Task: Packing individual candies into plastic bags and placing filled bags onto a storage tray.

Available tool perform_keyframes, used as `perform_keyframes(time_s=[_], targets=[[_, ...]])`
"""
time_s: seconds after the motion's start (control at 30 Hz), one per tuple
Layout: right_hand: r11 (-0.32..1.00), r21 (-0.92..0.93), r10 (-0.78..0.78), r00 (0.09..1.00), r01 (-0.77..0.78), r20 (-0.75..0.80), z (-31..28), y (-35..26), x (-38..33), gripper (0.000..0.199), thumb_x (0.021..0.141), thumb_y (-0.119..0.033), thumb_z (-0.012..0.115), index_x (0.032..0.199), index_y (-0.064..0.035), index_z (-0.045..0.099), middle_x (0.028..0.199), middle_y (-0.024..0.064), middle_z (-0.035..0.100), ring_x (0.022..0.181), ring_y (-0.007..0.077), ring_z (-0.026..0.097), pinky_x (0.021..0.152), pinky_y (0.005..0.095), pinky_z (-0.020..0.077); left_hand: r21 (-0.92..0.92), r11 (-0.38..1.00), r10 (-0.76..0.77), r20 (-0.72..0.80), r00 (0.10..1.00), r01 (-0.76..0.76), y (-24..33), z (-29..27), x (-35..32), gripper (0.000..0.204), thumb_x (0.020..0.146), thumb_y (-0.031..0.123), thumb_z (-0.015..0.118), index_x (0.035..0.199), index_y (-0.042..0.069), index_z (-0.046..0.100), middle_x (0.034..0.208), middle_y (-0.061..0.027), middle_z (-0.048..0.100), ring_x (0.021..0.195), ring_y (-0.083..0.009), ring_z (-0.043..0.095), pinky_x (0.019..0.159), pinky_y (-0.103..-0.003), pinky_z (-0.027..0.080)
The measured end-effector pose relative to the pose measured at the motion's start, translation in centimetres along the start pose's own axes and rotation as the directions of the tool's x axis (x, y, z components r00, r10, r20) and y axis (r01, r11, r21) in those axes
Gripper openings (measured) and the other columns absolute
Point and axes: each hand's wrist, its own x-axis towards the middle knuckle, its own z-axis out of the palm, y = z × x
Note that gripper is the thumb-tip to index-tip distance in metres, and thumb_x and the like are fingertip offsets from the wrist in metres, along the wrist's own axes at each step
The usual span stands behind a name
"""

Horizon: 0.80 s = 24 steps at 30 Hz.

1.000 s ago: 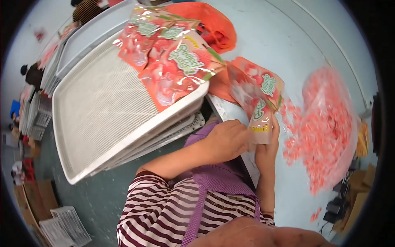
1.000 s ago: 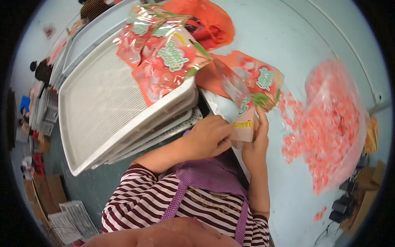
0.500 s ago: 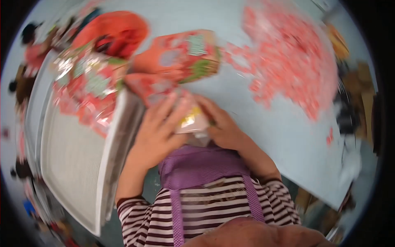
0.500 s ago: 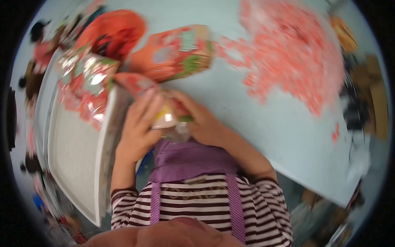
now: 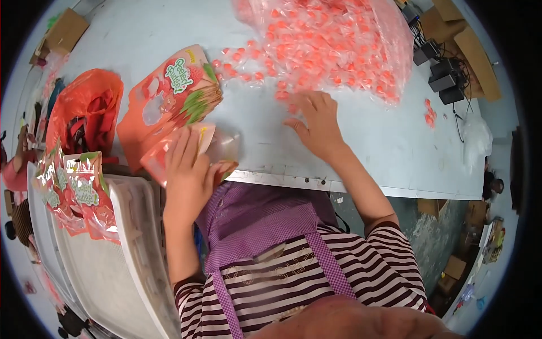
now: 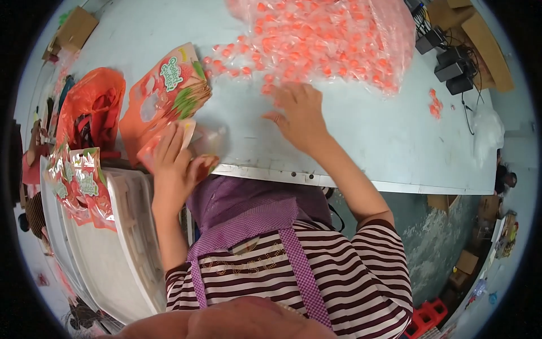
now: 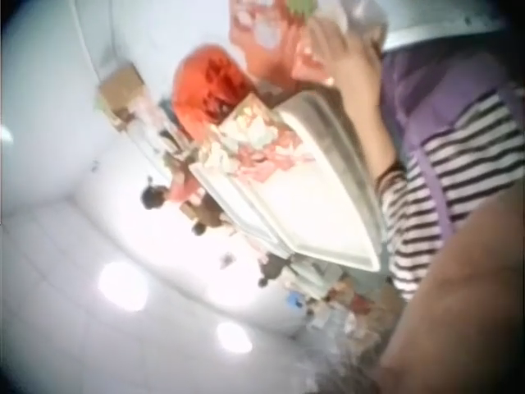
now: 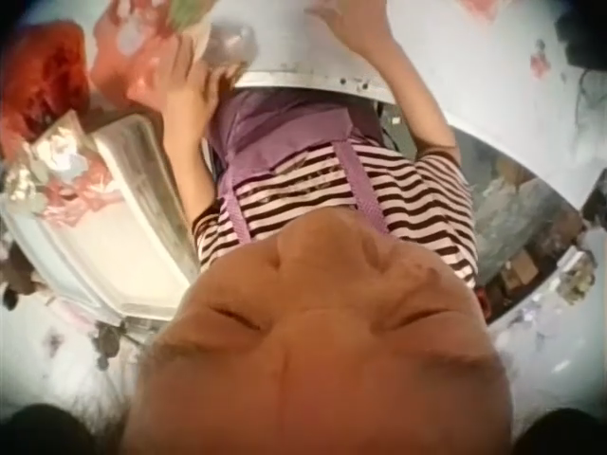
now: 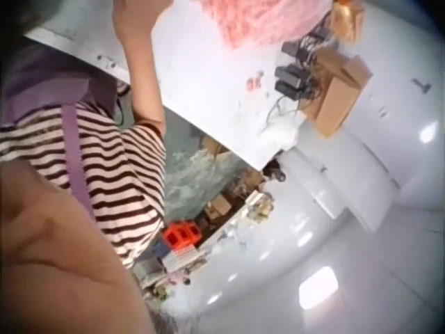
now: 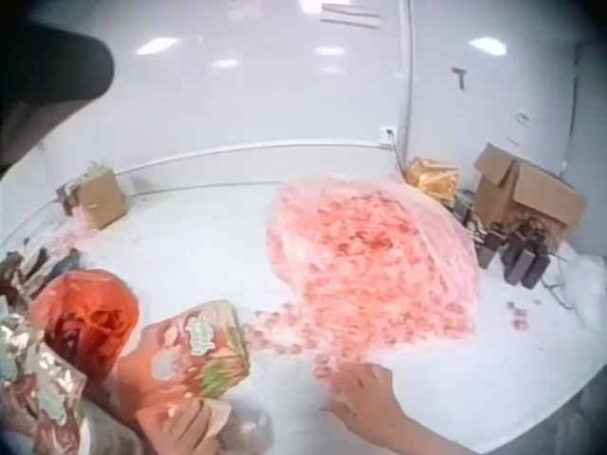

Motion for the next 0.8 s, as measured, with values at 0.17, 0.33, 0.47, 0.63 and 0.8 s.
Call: perform_keyframes(time_s=[0.17, 0.33, 0.47, 0.63, 0.8], targets=[[0.984, -0.175, 0.031, 0.999, -0.032, -0.009, 2.1, 2.8, 0.0, 0.041, 0.078, -0.025, 0.065, 0.118, -0.0188, 0.054, 0.133, 0.0063, 0.04, 0.123, 0.0307, 0.031, 0.101, 0.045, 0.0224, -0.362, 0.929, -0.156, -0.208, 0.966, 0.072, -2.8, 7.7, 1.9, 0.02, 0.075, 0.013, 0.065, 0.083, 0.0, 0.053, 0.132, -0.0253, 0.041, 0.125, -0.0415, 0.035, 0.104, -0.049, 0.021], [0.994, -0.087, -0.06, 0.988, 0.073, 0.145, 1.0, 2.5, -1.4, 0.03, 0.082, -0.015, 0.059, 0.111, -0.0197, 0.059, 0.132, 0.0054, 0.042, 0.125, 0.0303, 0.03, 0.102, 0.0443, 0.0228, -0.29, 0.952, -0.15, -0.179, 0.972, 0.093, -3.5, 9.0, 2.6, 0.019, 0.077, 0.015, 0.065, 0.087, 0.003, 0.055, 0.136, -0.0245, 0.037, 0.128, -0.0386, 0.032, 0.106, -0.048, 0.014], [0.96, -0.234, -0.117, 0.98, 0.153, 0.162, -0.5, 4.3, -2.8, 0.026, 0.084, -0.012, 0.055, 0.109, -0.0168, 0.06, 0.131, 0.0064, 0.044, 0.124, 0.0298, 0.034, 0.103, 0.0428, 0.0222, -0.314, 0.945, -0.15, -0.186, 0.971, 0.086, -3.6, 9.1, 2.8, 0.016, 0.077, 0.016, 0.064, 0.086, 0.004, 0.056, 0.135, -0.0234, 0.038, 0.128, -0.0363, 0.033, 0.106, -0.047, 0.013], [0.982, 0.126, 0.163, 0.962, -0.137, -0.22, -3.7, 4.4, -3.4, 0.021, 0.086, -0.011, 0.052, 0.105, -0.0098, 0.062, 0.127, 0.0106, 0.049, 0.12, 0.0287, 0.039, 0.102, 0.0393, 0.0268, -0.277, 0.957, -0.147, -0.209, 0.967, 0.085, -3.7, 9.0, 2.6, 0.016, 0.078, 0.017, 0.064, 0.086, 0.005, 0.057, 0.135, -0.0216, 0.04, 0.127, -0.0355, 0.035, 0.105, -0.046, 0.014], [0.99, -0.084, 0.096, 0.981, -0.111, -0.167, -2.8, 3.4, -4.4, 0.027, 0.079, -0.01, 0.06, 0.107, -0.0081, 0.06, 0.118, 0.0116, 0.053, 0.109, 0.0281, 0.045, 0.094, 0.0368, 0.0342, -0.301, 0.95, -0.142, -0.184, 0.973, 0.081, -3.4, 9.0, 2.8, 0.015, 0.078, 0.017, 0.064, 0.085, 0.006, 0.058, 0.135, -0.0217, 0.04, 0.127, -0.0345, 0.035, 0.106, -0.046, 0.014]])
